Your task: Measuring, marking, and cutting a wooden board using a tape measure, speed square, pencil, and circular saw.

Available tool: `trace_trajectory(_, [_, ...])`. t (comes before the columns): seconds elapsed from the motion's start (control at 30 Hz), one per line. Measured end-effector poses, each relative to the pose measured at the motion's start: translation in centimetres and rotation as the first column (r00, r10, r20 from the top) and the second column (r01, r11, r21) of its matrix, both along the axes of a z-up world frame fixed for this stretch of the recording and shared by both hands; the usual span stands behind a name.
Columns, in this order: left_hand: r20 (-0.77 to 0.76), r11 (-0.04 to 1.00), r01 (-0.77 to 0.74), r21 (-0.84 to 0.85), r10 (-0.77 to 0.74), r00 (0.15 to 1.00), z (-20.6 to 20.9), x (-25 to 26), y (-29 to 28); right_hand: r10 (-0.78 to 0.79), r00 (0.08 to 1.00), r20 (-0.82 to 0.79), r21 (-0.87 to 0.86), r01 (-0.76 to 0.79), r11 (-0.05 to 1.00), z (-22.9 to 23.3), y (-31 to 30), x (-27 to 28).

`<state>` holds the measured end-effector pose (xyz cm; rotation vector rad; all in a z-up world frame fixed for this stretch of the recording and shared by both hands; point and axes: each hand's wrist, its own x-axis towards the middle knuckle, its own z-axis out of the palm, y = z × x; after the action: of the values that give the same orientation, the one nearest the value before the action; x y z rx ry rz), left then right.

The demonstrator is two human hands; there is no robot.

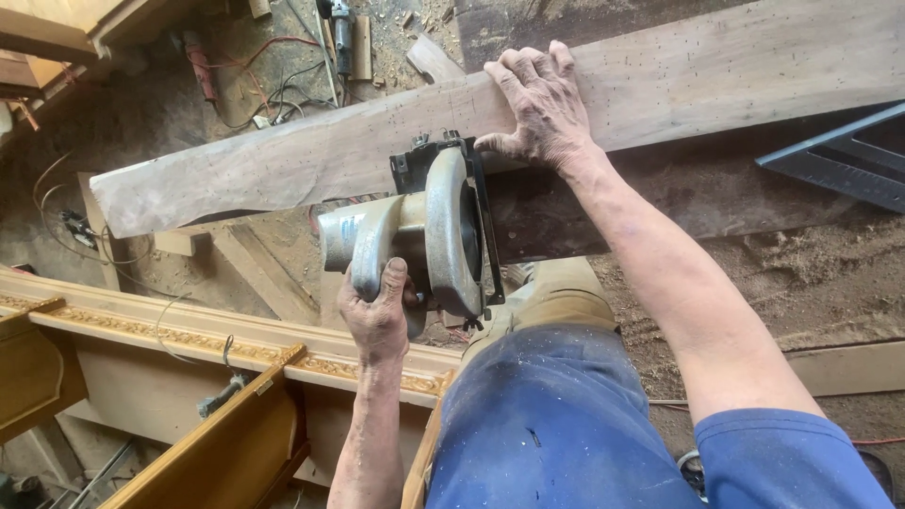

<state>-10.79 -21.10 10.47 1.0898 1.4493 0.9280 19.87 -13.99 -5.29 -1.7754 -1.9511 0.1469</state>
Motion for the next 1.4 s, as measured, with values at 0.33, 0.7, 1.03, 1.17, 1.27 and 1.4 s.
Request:
trace_trajectory(0.33, [-0.140, 0.999, 0.005, 0.053, 0.002, 0.990, 0.1, 0.5, 1.5, 0.014, 1.000, 0.021, 0.041, -0.015, 0.999, 0.7, 0.2, 0.1])
trace_trajectory(0.7, [-0.024, 1.000, -0.018, 0.021, 0.019, 1.000, 0.1, 1.7, 3.4, 0.020, 1.000, -0.024, 0.061, -0.019, 0.998, 1.3, 0.2, 0.2])
trace_trajectory(1.03, [-0.079, 0.984, -0.075, 0.160, 0.089, 0.993, -0.6, 3.6, 5.5, -0.055, 0.994, -0.090, 0.037, 0.059, 0.998, -0.8, 0.3, -0.1])
trace_trajectory(1.17, [-0.069, 0.984, -0.080, 0.159, 0.092, 0.993, 0.1, 4.5, 6.5, -0.061, 0.995, -0.079, 0.022, 0.063, 0.998, -0.9, 0.4, -0.2])
trace_trajectory(1.27, [-0.070, 0.985, -0.086, 0.152, 0.098, 0.993, -0.1, 4.8, 7.2, -0.074, 0.994, -0.082, 0.026, 0.076, 0.997, -0.3, 0.4, -0.3])
trace_trajectory(1.4, [-0.082, 0.978, -0.133, 0.158, 0.147, 0.986, -0.2, 5.5, 8.0, -0.099, 0.994, -0.051, 0.032, 0.100, 0.994, -0.5, 0.5, -0.2])
